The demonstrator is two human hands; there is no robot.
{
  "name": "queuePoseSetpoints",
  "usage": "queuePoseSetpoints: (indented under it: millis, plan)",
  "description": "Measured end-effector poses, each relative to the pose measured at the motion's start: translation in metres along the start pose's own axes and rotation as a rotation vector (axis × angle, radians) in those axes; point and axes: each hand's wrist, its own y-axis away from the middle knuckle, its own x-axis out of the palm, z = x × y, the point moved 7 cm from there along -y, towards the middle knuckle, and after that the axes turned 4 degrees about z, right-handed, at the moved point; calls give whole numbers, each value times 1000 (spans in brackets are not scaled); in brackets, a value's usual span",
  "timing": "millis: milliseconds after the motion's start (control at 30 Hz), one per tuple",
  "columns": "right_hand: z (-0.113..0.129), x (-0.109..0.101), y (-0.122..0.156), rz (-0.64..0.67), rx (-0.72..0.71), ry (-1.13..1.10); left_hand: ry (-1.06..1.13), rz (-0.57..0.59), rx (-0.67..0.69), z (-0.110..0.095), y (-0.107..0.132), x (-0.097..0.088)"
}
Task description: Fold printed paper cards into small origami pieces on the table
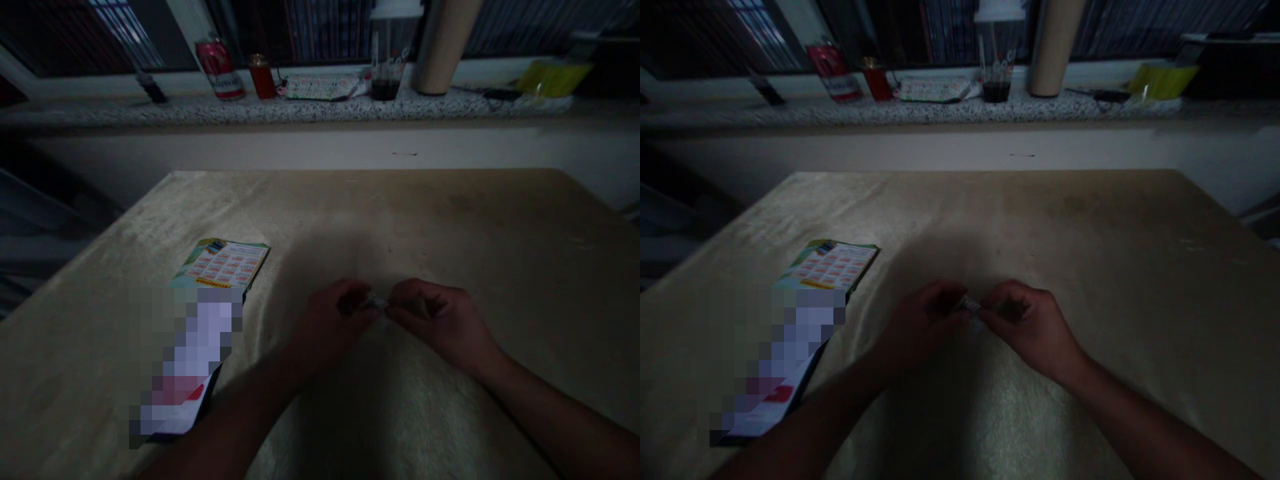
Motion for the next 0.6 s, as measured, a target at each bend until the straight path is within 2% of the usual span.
queuePoseSetpoints:
  millis: [100, 267, 600]
  plan:
    - [-2, -3, 2, -57, 56, -118, 87, 27, -18, 0, 1, 1]
    - [-6, 14, 6, 145, 142, -236, 193, 17, -2, -4, 5, 2]
    - [-2, 17, 8, 254, 207, -458, 328, 62, -73, -2, 5, 4]
